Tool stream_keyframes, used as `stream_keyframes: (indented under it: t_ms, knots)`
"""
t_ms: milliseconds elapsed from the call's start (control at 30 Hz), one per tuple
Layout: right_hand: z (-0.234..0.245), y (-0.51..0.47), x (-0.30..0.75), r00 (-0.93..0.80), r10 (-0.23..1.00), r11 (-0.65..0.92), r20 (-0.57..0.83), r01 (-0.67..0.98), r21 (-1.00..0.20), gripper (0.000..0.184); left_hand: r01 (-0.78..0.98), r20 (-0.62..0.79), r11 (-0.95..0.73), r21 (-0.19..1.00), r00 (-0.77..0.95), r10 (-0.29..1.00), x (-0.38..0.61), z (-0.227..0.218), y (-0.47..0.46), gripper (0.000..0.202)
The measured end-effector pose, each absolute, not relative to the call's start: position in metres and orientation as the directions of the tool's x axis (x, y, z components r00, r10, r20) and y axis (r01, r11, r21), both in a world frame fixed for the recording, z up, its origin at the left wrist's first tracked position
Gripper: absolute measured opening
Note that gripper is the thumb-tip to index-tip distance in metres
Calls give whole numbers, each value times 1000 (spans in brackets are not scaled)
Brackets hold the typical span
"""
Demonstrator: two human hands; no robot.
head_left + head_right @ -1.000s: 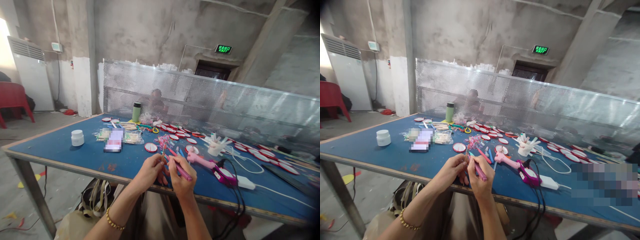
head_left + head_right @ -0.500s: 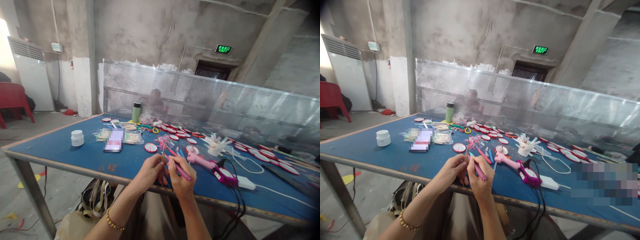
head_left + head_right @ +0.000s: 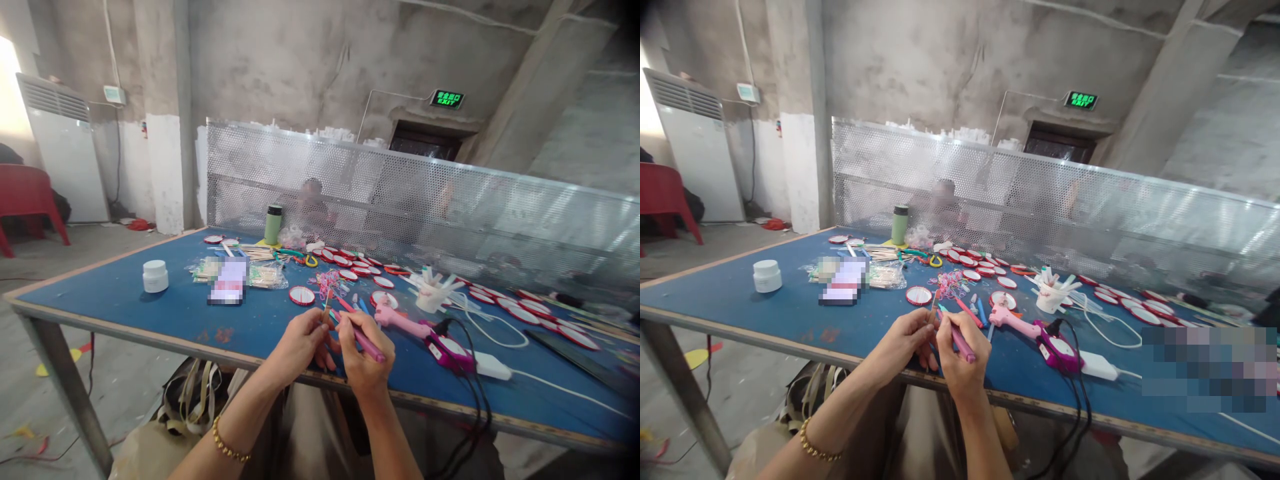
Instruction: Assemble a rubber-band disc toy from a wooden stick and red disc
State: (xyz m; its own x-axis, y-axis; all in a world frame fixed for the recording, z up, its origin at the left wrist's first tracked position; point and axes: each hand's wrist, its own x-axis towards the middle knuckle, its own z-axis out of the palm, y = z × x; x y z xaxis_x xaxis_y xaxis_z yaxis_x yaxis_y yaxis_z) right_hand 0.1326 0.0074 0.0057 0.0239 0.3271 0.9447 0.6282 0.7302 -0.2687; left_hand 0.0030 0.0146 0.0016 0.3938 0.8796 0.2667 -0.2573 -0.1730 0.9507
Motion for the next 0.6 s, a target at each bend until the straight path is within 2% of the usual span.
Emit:
stream_keyframes:
  t_ms: [600]
  knots:
    - [6, 5, 132, -48, 328, 772, 943, 590, -238, 11, -222, 268, -194, 956, 384, 884, 3, 1, 14, 24]
